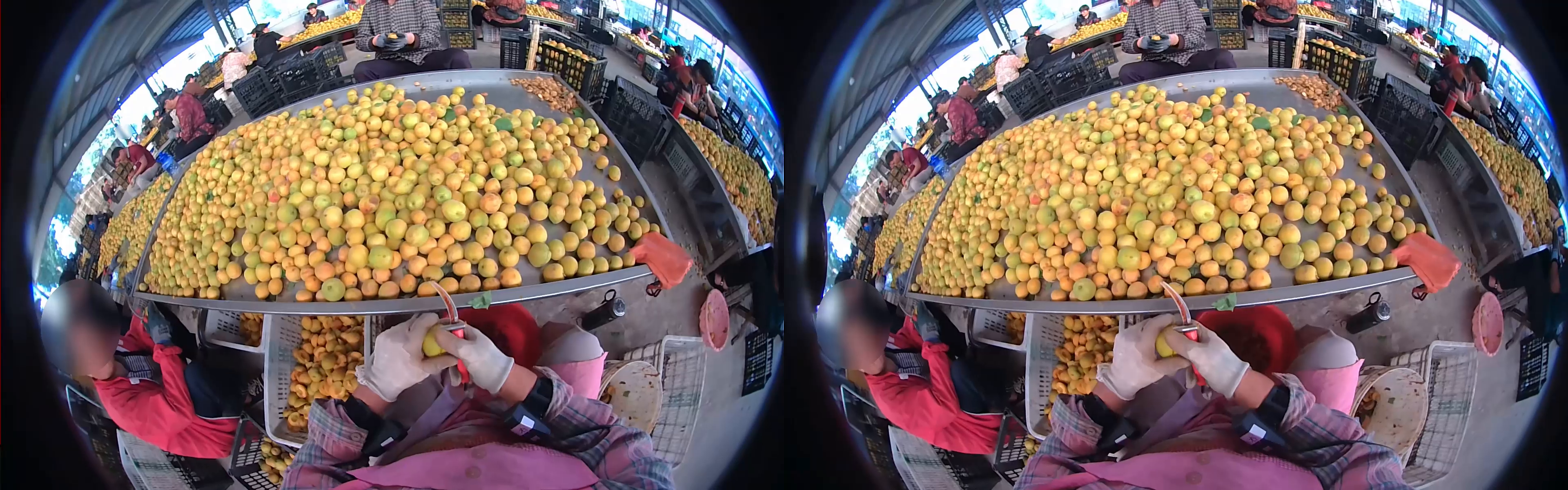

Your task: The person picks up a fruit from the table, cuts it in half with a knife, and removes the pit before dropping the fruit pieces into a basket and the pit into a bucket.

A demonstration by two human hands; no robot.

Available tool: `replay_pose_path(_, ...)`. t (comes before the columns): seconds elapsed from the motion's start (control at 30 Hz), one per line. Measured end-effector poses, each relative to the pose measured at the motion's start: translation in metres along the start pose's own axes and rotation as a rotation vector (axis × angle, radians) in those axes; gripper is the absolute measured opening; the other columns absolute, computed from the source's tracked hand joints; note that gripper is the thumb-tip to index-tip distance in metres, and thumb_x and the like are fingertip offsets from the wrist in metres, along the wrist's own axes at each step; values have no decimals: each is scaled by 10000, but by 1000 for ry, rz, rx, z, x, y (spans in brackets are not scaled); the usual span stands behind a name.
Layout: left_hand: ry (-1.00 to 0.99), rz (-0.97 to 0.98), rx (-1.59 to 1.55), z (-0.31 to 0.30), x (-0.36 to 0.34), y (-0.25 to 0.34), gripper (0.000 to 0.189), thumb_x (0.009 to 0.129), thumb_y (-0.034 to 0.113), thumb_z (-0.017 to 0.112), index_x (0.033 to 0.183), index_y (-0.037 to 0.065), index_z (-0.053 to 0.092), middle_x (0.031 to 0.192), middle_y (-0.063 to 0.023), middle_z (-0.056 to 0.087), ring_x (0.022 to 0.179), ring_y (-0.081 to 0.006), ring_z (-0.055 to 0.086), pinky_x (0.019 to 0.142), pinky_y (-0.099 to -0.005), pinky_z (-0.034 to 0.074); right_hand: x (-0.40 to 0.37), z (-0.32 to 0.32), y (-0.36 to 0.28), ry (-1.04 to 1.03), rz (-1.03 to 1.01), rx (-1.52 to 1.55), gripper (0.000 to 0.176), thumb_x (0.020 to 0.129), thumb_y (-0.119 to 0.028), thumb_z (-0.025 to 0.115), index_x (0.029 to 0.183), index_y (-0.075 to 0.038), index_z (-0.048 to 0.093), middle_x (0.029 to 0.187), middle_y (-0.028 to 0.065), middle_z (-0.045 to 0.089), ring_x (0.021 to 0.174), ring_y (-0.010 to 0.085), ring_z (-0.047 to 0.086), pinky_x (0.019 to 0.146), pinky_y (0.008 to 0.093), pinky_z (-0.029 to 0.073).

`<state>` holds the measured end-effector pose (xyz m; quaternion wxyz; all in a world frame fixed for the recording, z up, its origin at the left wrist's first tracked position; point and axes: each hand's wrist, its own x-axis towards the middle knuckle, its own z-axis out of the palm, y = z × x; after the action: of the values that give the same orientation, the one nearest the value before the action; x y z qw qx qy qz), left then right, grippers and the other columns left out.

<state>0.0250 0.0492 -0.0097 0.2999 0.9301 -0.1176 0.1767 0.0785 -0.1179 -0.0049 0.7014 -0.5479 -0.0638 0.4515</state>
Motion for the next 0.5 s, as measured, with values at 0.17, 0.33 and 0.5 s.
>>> replay_pose_path(0.17, 57, -10, -116, 13, -6, -9, 590, 638, 239, 780, 1168, 55, 596, 923, -147, 676, 805, -328, 672, 713, -387, 542, 2, 0, 8, -67, -74, 109, 385, 954, -366, 566, 1164, -50, 505, 760, 46, 594, 486, 108, 542, 397, 220, 424)
replay_pose_path(0.33, 151, -19, -199, 16, -11, -19, 548, 675, 206, 759, 1132, -10, 547, 955, -182, 640, 794, -374, 647, 680, -413, 545, 13, 12, 8, -19, -84, 128, 384, 958, -343, 554, 1205, -59, 478, 726, 48, 587, 486, 110, 541, 389, 229, 419)
replay_pose_path(0.5, 257, -169, -350, 14, -10, -15, 450, 730, 185, 689, 1111, -18, 563, 932, -196, 647, 801, -386, 646, 709, -412, 538, 21, 23, 0, 33, -11, 112, 346, 959, -337, 545, 1168, -63, 511, 675, 36, 574, 444, 110, 515, 380, 224, 386)
